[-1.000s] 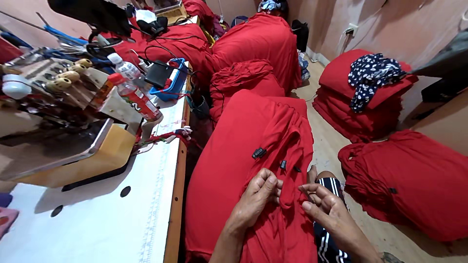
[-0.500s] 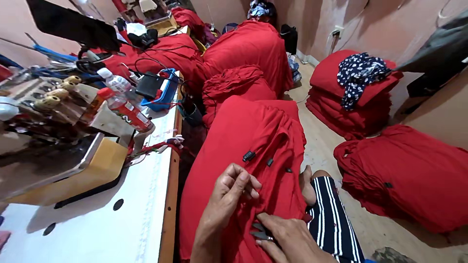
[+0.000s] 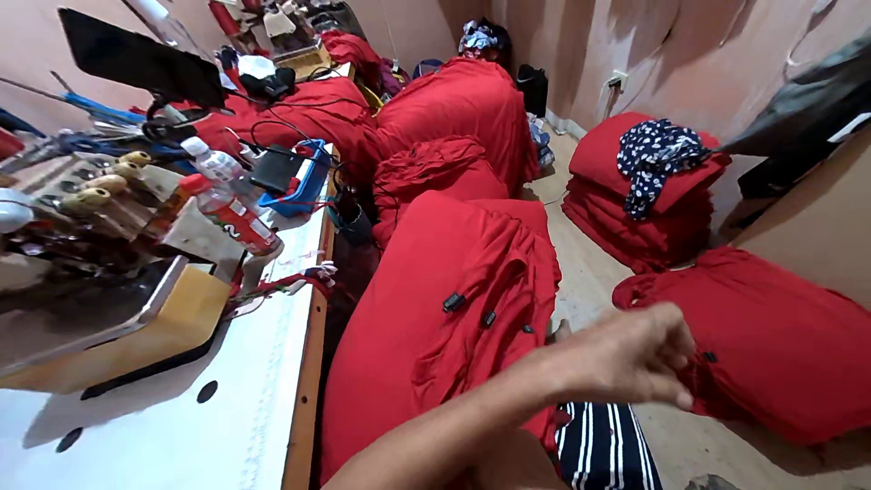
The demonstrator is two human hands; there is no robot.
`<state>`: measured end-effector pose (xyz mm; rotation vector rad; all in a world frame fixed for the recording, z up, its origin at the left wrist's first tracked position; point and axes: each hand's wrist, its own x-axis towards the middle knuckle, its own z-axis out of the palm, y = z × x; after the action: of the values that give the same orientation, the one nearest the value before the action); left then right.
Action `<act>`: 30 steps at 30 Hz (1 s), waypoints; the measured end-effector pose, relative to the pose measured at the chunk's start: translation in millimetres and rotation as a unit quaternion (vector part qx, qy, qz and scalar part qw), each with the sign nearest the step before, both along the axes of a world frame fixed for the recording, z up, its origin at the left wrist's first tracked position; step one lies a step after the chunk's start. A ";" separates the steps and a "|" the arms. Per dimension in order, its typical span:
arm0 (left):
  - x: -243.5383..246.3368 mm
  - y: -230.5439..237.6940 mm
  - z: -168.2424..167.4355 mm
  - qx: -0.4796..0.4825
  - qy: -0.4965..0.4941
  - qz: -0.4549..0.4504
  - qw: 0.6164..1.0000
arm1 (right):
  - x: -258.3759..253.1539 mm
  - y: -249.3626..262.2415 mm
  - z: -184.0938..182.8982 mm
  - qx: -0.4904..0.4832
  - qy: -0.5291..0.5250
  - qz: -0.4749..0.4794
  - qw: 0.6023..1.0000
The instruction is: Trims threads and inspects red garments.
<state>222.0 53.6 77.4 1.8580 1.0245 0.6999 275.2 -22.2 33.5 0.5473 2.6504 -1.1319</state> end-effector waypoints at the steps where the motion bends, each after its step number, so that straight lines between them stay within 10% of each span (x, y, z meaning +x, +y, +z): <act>1: 3.8 3.3 -10.6 -0.005 0.026 -0.041 0.999 | 4.1 -2.3 -5.2 0.023 0.026 -0.002 0.999; 8: -61.7 -4.5 -87.8 -0.005 0.131 0.151 0.980 | 12.8 -18.2 -29.0 0.113 0.130 -0.059 0.983; 13: -108.3 -28.5 -84.5 -0.003 0.009 0.296 0.955 | 43.4 7.9 -31.6 -0.058 0.168 -0.043 0.983; 22: -94.7 -31.5 -95.9 0.053 0.157 0.163 0.972 | 95.1 70.9 -59.4 -0.116 0.302 -0.318 0.891; 30: -82.9 -24.5 -98.7 0.061 0.264 0.086 0.959 | 91.5 87.6 -86.4 -0.126 0.294 -0.354 0.879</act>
<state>139.1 29.0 -21.3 2.1394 1.5260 0.3716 366.8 65.4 -52.9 1.3782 2.7412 -2.1049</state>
